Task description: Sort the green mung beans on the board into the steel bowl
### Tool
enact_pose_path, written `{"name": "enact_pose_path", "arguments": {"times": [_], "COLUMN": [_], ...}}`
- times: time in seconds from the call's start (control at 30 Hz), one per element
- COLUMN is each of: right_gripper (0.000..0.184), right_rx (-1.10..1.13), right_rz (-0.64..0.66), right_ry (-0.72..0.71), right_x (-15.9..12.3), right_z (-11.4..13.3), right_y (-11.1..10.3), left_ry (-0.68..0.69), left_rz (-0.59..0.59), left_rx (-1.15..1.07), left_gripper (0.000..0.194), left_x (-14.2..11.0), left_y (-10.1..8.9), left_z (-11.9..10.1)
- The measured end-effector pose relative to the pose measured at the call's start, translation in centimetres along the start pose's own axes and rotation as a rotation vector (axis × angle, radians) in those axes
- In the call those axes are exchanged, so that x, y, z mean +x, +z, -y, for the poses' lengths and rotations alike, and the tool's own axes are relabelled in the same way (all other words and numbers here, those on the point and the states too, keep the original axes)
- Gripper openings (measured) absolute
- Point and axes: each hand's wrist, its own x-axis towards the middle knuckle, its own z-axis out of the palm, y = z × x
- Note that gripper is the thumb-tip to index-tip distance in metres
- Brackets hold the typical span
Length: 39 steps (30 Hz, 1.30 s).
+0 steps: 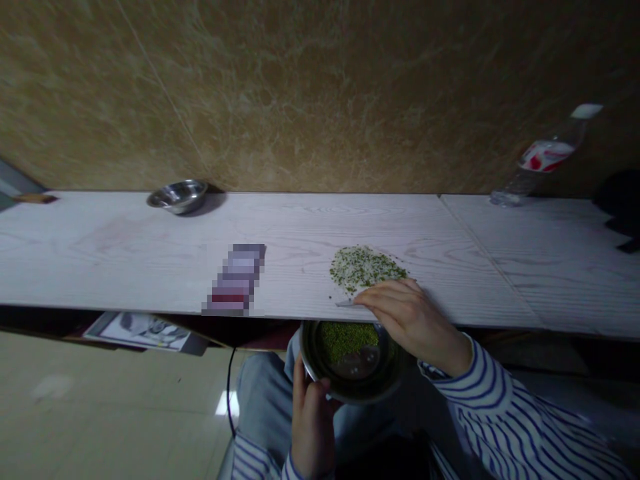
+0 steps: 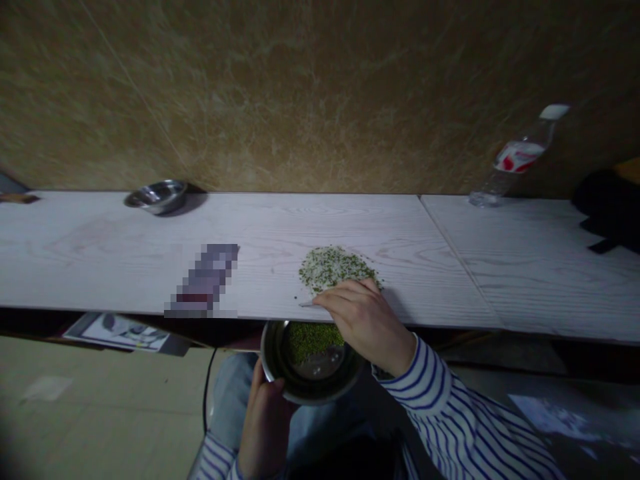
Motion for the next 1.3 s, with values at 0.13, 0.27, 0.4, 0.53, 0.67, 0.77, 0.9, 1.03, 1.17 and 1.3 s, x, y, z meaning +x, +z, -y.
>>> {"name": "enact_pose_path", "arguments": {"times": [0.13, 0.27, 0.4, 0.53, 0.67, 0.77, 0.9, 1.03, 1.17, 1.3], "right_gripper": [0.025, 0.026, 0.026, 0.027, 0.026, 0.025, 0.026, 0.027, 0.028, 0.026], "right_rx": [-0.007, -0.019, -0.027, -0.024, -0.023, -0.041, -0.074, -0.100, -0.103, -0.071], "right_rz": [-0.026, -0.044, -0.022, 0.022, 0.026, -0.029, -0.132, -0.140, -0.115, -0.127], "right_ry": [0.033, 0.036, 0.022, -0.002, -0.025, 0.012, 0.080, 0.083, 0.067, 0.070], "right_x": [0.0, 0.8, 1.4, 1.0, -0.4, -1.4, -2.0, -1.9, -2.0, -2.4], "right_z": [-0.1, 0.1, 0.5, 0.7, 0.1, -0.8, -1.6, -1.6, -1.2, -1.1], "right_y": [-0.4, 0.4, 1.1, 0.7, -0.3, -0.7, -0.5, 0.2, 0.3, 0.1], "left_ry": [0.004, 0.008, 0.021, 0.021, 0.033, 0.056, 0.047, 0.055, 0.050, 0.060], "left_rz": [0.015, 0.002, 0.012, 0.009, 0.007, -0.010, -0.021, 0.006, 0.008, -0.003], "left_rx": [-0.021, -0.005, -0.009, -0.021, -0.021, 0.000, 0.019, 0.026, 0.040, 0.014], "left_gripper": [0.073, 0.071, 0.070, 0.072, 0.072, 0.071, 0.072, 0.070, 0.069, 0.070], "left_x": [-0.1, -0.1, -0.1, 0.0, 0.0, 0.0, -0.1, -0.2, -0.3, -0.3], "left_y": [0.1, 0.1, 0.0, 0.0, 0.3, 0.6, 0.8, 0.6, 0.5, 0.6], "left_z": [0.1, 0.1, -0.1, 0.0, 0.0, -0.2, -0.2, 0.0, 0.1, 0.4]}}
